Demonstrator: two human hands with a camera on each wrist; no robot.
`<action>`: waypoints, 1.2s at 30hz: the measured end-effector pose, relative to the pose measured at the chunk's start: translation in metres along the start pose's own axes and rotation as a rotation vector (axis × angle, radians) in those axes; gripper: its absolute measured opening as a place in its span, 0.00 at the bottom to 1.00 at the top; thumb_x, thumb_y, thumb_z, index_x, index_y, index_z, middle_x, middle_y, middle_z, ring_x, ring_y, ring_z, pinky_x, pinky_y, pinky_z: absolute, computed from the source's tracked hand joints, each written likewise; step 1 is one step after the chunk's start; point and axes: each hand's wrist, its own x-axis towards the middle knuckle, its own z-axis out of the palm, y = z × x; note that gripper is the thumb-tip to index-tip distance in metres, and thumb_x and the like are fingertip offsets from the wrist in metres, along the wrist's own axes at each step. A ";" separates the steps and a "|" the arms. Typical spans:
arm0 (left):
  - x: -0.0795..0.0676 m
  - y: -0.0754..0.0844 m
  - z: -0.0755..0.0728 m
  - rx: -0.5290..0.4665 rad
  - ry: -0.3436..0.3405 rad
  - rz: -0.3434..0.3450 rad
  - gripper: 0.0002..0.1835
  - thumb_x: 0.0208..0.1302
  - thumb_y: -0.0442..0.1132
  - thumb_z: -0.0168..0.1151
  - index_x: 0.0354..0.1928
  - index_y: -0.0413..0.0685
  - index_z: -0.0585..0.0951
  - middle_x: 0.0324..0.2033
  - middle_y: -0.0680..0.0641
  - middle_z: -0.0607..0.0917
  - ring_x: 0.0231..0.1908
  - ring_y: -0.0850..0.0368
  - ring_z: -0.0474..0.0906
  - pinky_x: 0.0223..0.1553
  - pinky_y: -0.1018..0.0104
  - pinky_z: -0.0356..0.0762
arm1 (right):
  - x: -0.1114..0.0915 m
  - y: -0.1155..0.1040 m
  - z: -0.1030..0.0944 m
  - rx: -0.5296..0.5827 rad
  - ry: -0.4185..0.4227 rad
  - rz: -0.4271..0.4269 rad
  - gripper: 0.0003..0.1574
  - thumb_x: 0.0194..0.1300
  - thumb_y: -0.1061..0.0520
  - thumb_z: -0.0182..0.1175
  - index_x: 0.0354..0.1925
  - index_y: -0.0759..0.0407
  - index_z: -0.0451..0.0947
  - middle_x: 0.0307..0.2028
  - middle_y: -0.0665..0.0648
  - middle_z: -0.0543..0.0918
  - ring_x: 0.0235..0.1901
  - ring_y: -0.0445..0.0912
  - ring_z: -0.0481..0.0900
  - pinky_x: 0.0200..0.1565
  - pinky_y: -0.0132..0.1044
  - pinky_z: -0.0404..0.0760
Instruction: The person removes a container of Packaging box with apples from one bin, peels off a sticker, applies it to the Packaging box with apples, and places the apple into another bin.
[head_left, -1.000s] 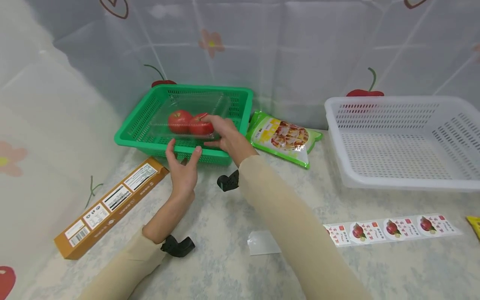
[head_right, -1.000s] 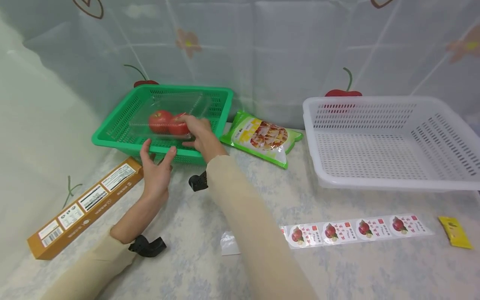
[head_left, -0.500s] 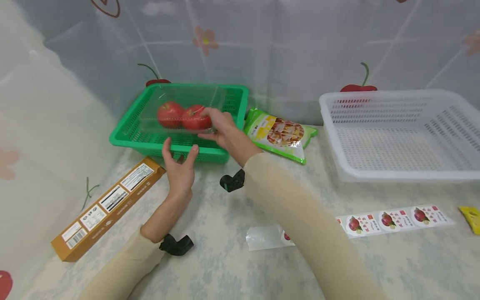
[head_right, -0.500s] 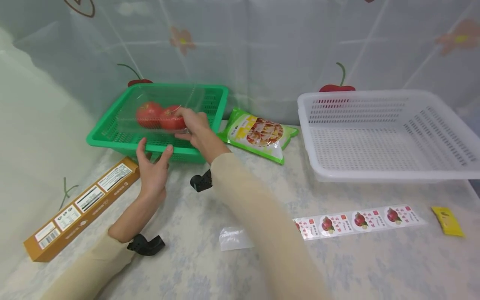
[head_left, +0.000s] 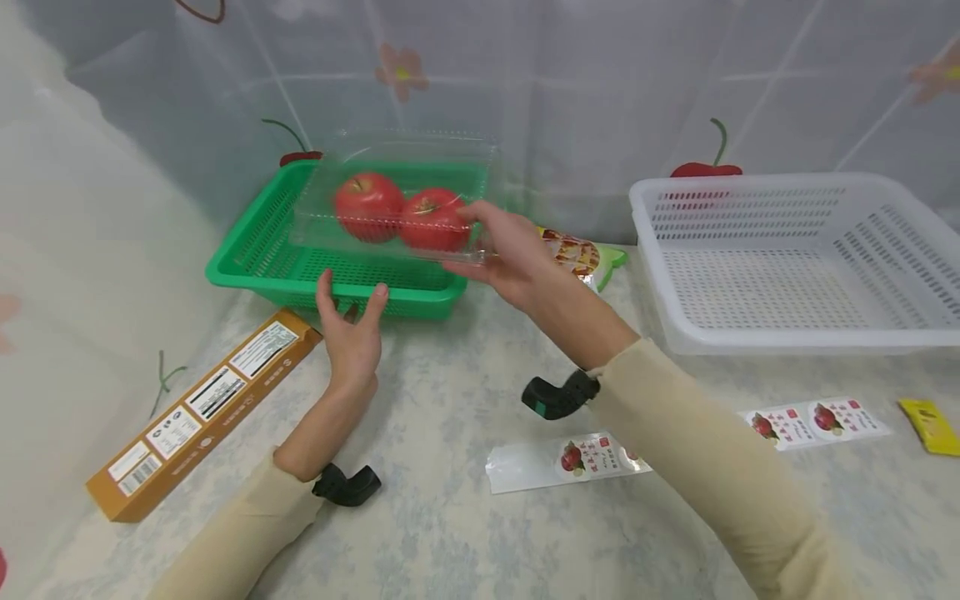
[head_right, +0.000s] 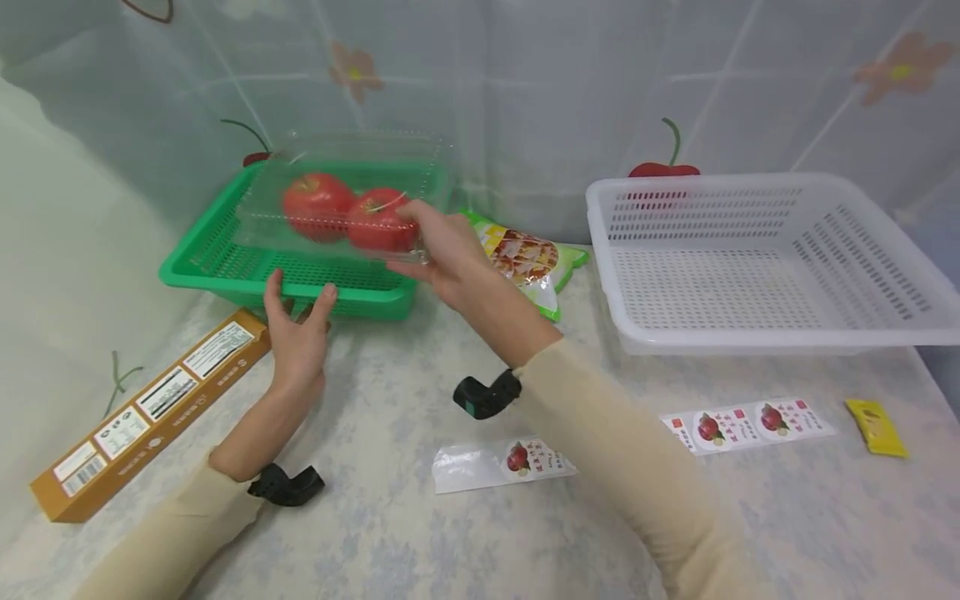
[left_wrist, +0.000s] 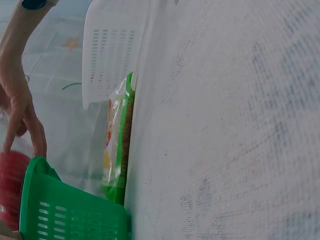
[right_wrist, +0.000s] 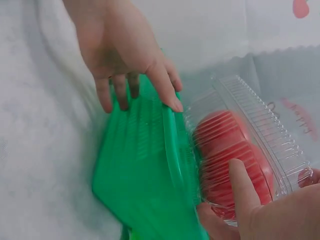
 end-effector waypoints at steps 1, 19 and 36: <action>0.000 0.000 -0.001 0.000 0.001 0.003 0.45 0.66 0.54 0.65 0.77 0.68 0.48 0.75 0.54 0.47 0.70 0.46 0.55 0.64 0.56 0.65 | -0.007 -0.002 -0.007 0.002 -0.010 -0.006 0.30 0.69 0.58 0.59 0.67 0.58 0.66 0.64 0.60 0.66 0.60 0.57 0.71 0.45 0.49 0.83; 0.002 -0.002 -0.003 -0.042 0.001 0.020 0.44 0.66 0.51 0.65 0.76 0.67 0.51 0.74 0.51 0.50 0.68 0.47 0.56 0.62 0.57 0.65 | -0.125 0.004 -0.120 -0.108 -0.089 -0.008 0.26 0.76 0.52 0.52 0.66 0.52 0.56 0.66 0.59 0.61 0.63 0.57 0.68 0.55 0.53 0.75; 0.002 -0.003 -0.003 -0.022 -0.031 0.007 0.45 0.65 0.53 0.65 0.77 0.68 0.49 0.75 0.52 0.42 0.71 0.45 0.52 0.64 0.54 0.64 | -0.148 0.038 -0.196 -0.221 -0.050 0.034 0.09 0.78 0.53 0.46 0.50 0.56 0.62 0.56 0.56 0.69 0.54 0.51 0.75 0.50 0.44 0.81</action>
